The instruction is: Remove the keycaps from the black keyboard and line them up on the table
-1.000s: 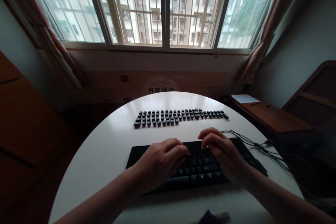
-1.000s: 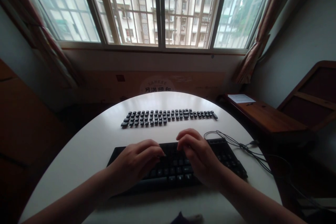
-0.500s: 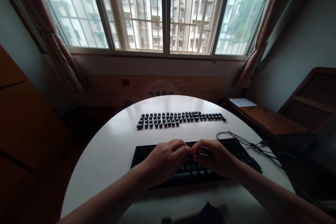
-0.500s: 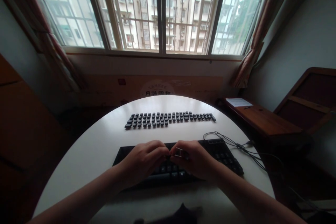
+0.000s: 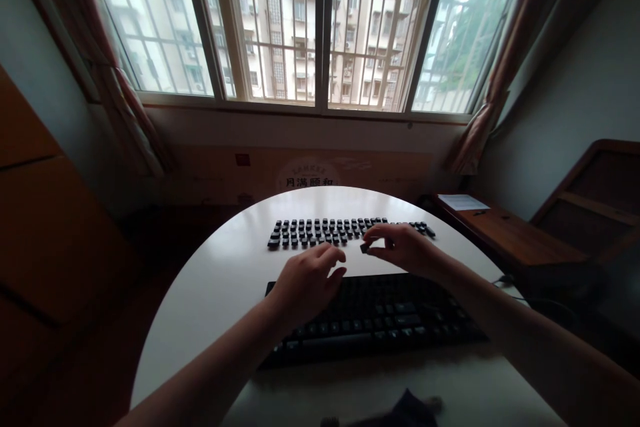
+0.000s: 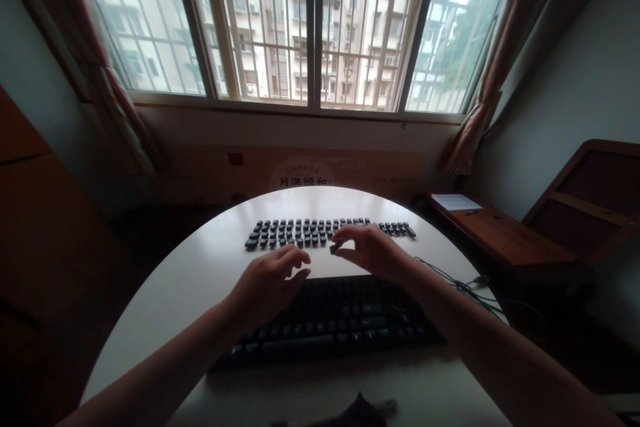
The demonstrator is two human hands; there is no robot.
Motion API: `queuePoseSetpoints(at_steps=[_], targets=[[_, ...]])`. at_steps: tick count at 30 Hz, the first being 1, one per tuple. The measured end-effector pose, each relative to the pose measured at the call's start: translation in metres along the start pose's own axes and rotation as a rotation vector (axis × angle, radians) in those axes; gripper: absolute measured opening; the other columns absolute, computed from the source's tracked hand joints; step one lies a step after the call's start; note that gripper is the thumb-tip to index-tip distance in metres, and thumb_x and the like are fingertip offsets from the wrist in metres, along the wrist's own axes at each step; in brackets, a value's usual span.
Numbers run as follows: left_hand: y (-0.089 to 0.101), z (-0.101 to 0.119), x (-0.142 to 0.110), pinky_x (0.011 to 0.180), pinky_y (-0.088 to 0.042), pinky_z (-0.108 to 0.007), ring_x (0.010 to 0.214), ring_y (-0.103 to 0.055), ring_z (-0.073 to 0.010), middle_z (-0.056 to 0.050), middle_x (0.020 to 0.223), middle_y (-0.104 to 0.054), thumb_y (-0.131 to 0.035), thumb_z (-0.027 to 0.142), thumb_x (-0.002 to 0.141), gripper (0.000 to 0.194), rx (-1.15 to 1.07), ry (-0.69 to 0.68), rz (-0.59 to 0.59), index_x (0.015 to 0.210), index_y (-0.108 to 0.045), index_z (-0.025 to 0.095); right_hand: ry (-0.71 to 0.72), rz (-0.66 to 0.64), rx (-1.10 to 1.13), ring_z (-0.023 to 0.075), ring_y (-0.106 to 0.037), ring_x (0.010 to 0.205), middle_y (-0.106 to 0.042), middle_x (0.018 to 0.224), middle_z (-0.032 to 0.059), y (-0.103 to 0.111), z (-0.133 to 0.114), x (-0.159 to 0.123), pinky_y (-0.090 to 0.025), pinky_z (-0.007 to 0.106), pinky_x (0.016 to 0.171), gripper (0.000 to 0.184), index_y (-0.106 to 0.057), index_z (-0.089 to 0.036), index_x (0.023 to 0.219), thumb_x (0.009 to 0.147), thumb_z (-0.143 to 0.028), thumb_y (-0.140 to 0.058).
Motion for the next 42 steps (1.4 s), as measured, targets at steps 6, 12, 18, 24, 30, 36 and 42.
queuePoseSetpoints(at_steps=[6,12,18,24,30,36,42], targets=[[-0.008,-0.012,0.001,0.063,-0.047,-0.029,0.072,-0.065,-0.0213,-0.004,0.082,-0.069,-0.058,0.024,0.088,0.01,0.117,0.073,-0.393,0.081,-0.063,0.018,-0.103,-0.089,-0.265,0.0203,-0.072,0.08,-0.078,0.085,0.0031,-0.03,0.05,0.045,-0.051,0.027,0.075,0.011,-0.075,-0.02,0.086,0.077,-0.015,-0.072],[-0.014,-0.02,0.0,0.063,-0.047,-0.029,0.071,-0.065,-0.0213,-0.006,0.079,-0.069,-0.057,0.027,0.088,0.015,0.121,0.055,-0.444,0.078,-0.064,0.018,-0.139,-0.091,-0.302,0.0212,-0.072,0.085,-0.078,0.088,0.0027,-0.052,0.075,0.046,-0.052,0.028,0.078,0.011,-0.076,-0.022,0.087,0.079,-0.018,-0.07],[-0.016,-0.02,0.0,0.062,-0.046,-0.029,0.07,-0.064,-0.0211,-0.006,0.08,-0.069,-0.057,0.028,0.089,0.016,0.124,0.063,-0.462,0.079,-0.064,0.018,-0.174,-0.036,-0.357,0.0232,-0.072,0.089,-0.079,0.093,0.0034,-0.056,0.078,0.041,-0.051,0.029,0.08,0.014,-0.078,-0.024,0.091,0.085,-0.025,-0.065],[-0.012,-0.017,0.001,0.063,-0.046,-0.028,0.071,-0.064,-0.0207,-0.005,0.081,-0.069,-0.058,0.027,0.088,0.015,0.13,0.06,-0.464,0.079,-0.064,0.018,-0.203,-0.005,-0.384,0.024,-0.073,0.089,-0.079,0.095,0.0034,-0.062,0.073,0.041,-0.051,0.029,0.078,0.016,-0.077,-0.025,0.096,0.087,-0.028,-0.064],[-0.013,-0.018,0.0,0.064,-0.047,-0.03,0.072,-0.065,-0.0216,-0.006,0.082,-0.069,-0.057,0.029,0.088,0.016,0.135,0.056,-0.458,0.08,-0.065,0.018,-0.213,0.006,-0.406,0.0245,-0.073,0.089,-0.079,0.094,0.0034,-0.063,0.073,0.041,-0.051,0.029,0.076,0.016,-0.077,-0.025,0.096,0.086,-0.027,-0.065],[-0.013,-0.018,0.0,0.064,-0.047,-0.03,0.072,-0.065,-0.022,-0.005,0.081,-0.069,-0.057,0.028,0.088,0.014,0.133,0.056,-0.471,0.08,-0.065,0.019,-0.209,0.027,-0.417,0.0243,-0.073,0.085,-0.079,0.092,0.0034,-0.063,0.074,0.04,-0.05,0.028,0.072,0.015,-0.077,-0.026,0.096,0.085,-0.027,-0.066],[-0.014,-0.02,-0.001,0.062,-0.046,-0.028,0.071,-0.064,-0.0204,-0.005,0.08,-0.069,-0.058,0.028,0.088,0.015,0.107,0.044,-0.441,0.079,-0.064,0.018,-0.171,0.116,-0.387,0.0243,-0.071,0.083,-0.077,0.091,0.0042,-0.052,0.064,0.042,-0.051,0.031,0.075,0.02,-0.075,-0.024,0.103,0.085,-0.023,-0.065]])
Point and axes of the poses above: each hand's wrist, its own x-axis towards the middle knuckle, its own y-axis out of the back of the hand, z = x × y, the point moved 1 cm from there along x, towards the middle knuckle
